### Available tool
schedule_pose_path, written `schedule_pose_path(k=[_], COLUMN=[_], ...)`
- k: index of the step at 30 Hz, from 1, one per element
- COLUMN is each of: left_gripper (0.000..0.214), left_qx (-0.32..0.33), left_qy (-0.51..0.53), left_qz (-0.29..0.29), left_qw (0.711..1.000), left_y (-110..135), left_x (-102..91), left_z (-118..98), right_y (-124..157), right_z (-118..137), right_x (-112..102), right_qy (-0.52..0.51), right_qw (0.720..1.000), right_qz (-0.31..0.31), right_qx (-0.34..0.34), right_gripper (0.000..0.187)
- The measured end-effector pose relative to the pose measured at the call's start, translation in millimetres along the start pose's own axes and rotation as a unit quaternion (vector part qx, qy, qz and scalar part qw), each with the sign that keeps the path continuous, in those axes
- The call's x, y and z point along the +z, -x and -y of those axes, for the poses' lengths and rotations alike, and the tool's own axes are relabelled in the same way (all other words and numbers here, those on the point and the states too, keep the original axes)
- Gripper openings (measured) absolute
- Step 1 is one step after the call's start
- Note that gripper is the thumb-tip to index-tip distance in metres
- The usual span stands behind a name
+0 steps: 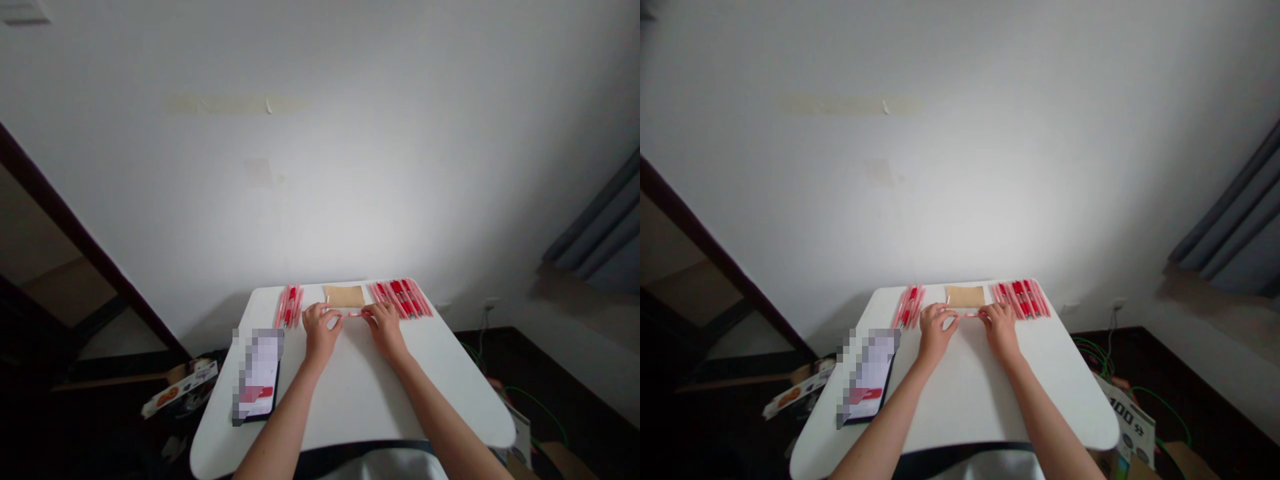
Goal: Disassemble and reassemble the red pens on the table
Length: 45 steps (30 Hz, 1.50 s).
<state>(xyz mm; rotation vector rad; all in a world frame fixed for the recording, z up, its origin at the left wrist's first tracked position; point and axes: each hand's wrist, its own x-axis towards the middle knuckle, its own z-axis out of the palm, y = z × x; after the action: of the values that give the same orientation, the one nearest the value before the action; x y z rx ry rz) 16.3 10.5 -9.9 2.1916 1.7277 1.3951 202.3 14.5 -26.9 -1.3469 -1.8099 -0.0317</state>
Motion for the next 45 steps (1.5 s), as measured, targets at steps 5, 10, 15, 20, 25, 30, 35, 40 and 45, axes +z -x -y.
schedule_pose_path(k=[5,10,15,20,25,30,35,40,45], left_gripper=[0.007,0.006,0.008,0.008,0.008,0.006,0.005,0.005,0.006], left_qx=[0.0,-0.001,0.0,0.004,0.006,-0.012,-0.033,-0.042,-0.049], left_qy=[-0.001,-0.003,-0.005,-0.001,0.002,-0.005,-0.005,-0.011,-0.014], left_qz=[0.011,0.022,0.034,0.031,0.026,0.03,0.035,0.037,0.041], left_qw=[1.0,1.0,0.999,0.999,1.0,0.999,0.999,0.998,0.998], left_y=[0.4,1.2,1.2,1.6,2.3,1.7,1.9,2.4,1.0], left_x=[1.5,2.6,2.8,2.2,4.1,4.4,4.0,5.1,2.7], left_z=[1.1,1.3,2.0,1.7,2.6,2.6,1.9,2.1,-0.9], right_y=[-0.3,0.3,0.6,0.9,0.7,0.5,0.6,0.2,0.8], right_z=[2.2,0.9,0.1,1.4,3.5,4.4,5.7,5.0,2.2], right_x=[-1.5,-0.1,1.0,0.1,-1.9,-3.0,-4.3,-5.0,-3.9], right_qy=[-0.003,-0.012,-0.012,-0.007,-0.001,0.005,-0.005,-0.013,-0.025], right_qw=[1.0,0.999,0.999,0.999,0.999,0.998,0.998,0.997,0.996], right_qz=[0.011,0.025,0.036,0.04,0.046,0.054,0.062,0.061,0.067], right_qx=[-0.004,-0.016,-0.023,-0.021,-0.023,-0.025,-0.028,-0.039,-0.044], right_gripper=[0.019,0.018,0.017,0.017,0.016,0.015,0.019,0.025,0.025])
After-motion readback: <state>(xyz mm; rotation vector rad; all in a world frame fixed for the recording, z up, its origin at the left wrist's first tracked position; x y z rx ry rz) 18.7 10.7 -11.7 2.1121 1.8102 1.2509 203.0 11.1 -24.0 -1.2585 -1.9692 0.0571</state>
